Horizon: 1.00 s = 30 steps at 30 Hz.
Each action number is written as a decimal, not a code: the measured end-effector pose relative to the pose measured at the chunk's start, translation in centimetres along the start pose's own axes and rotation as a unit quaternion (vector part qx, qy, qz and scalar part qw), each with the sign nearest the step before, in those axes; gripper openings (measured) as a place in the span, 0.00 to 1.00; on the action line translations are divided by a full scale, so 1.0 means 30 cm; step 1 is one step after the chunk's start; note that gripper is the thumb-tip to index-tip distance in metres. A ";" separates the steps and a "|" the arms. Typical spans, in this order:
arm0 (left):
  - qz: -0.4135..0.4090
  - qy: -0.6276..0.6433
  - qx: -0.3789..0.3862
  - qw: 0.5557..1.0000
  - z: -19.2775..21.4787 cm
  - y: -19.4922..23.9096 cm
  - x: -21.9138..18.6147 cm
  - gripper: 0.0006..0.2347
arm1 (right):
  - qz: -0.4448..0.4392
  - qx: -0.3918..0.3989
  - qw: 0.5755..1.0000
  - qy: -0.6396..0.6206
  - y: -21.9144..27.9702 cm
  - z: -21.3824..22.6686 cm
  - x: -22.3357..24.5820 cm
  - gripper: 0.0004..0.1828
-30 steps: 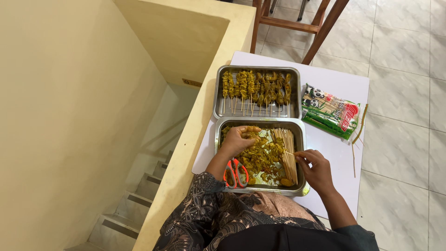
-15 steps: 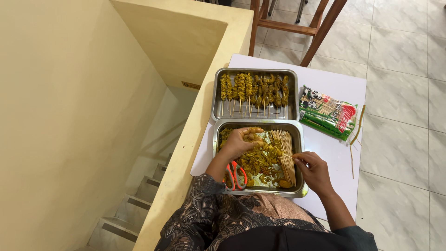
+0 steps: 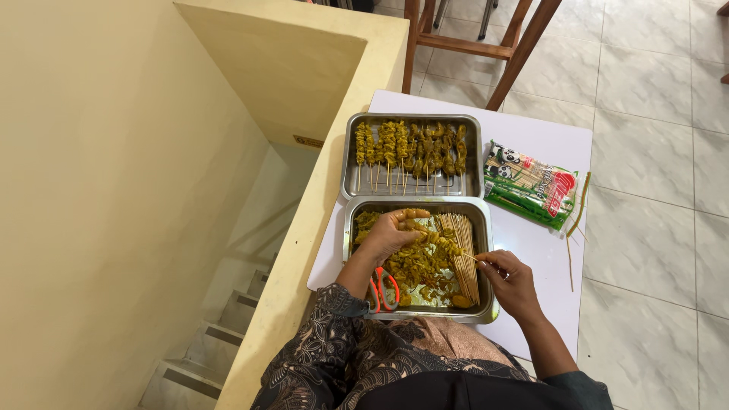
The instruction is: The person threads marinated meat onto wooden skewers by hand, pressing the meat down the stick and placing each completed skewer into a metal tray. The person uses scissors to trim the skewers to a uniform length.
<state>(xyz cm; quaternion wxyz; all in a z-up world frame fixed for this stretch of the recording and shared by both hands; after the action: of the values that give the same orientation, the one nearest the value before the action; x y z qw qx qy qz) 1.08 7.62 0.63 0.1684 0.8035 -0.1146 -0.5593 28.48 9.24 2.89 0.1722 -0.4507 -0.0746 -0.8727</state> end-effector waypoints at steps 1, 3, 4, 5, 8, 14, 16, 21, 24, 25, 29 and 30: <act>-0.031 -0.012 -0.005 0.999 0.000 0.000 -0.013 0.20 | 0.004 -0.004 1.000 0.011 0.000 0.006 0.011 0.09; -0.093 -0.037 -0.015 0.995 -0.001 0.004 -0.043 0.20 | 0.010 -0.013 0.999 0.032 0.000 0.021 0.031 0.09; -0.101 -0.035 -0.006 0.994 -0.006 0.003 -0.049 0.20 | 0.013 -0.016 0.999 0.037 -0.003 0.028 0.040 0.09; -0.108 -0.032 0.002 0.994 -0.011 0.004 -0.056 0.21 | 0.015 -0.018 0.999 0.041 -0.004 0.033 0.047 0.09; -0.074 -0.079 -0.013 0.994 -0.006 0.012 -0.050 0.22 | 0.024 -0.020 0.996 0.084 -0.006 0.042 0.066 0.08; -0.096 -0.062 0.012 0.993 -0.023 0.028 -0.098 0.21 | 0.037 -0.028 0.995 0.089 -0.013 0.056 0.102 0.08; -0.107 -0.051 0.018 0.993 -0.026 0.029 -0.102 0.20 | 0.064 -0.041 0.992 0.103 -0.016 0.064 0.123 0.08; -0.100 -0.086 0.004 0.991 -0.031 0.024 -0.100 0.19 | 0.100 -0.066 0.975 0.187 -0.016 0.081 0.178 0.06; -0.147 -0.115 -0.013 0.982 -0.049 0.033 -0.098 0.17 | 0.093 -0.074 0.968 0.219 -0.015 0.085 0.192 0.06; -0.160 -0.112 -0.015 0.981 -0.058 0.033 -0.093 0.17 | 0.089 -0.074 0.970 0.212 -0.015 0.083 0.191 0.06; -0.201 -0.085 -0.026 0.975 -0.065 0.018 -0.086 0.16 | 0.071 -0.074 0.980 0.170 -0.016 0.086 0.171 0.07; -0.210 -0.075 -0.030 0.974 -0.061 0.013 -0.086 0.16 | 0.067 -0.073 0.983 0.155 -0.017 0.086 0.162 0.08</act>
<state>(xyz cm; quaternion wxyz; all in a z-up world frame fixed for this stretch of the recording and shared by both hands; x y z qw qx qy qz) 1.90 8.48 3.58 0.0619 0.7599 0.0609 -0.6442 27.66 9.30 8.35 0.2061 -0.3250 0.0474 -0.9218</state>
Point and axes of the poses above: each hand's wrist, its own y-axis away from the middle knuckle, its own z-axis out of the back of the hand, x = y × z, the point moved 8 cm from there along -y, towards the middle knuckle, and after that the axes turned 10 degrees about y, right-handed, at the moved point
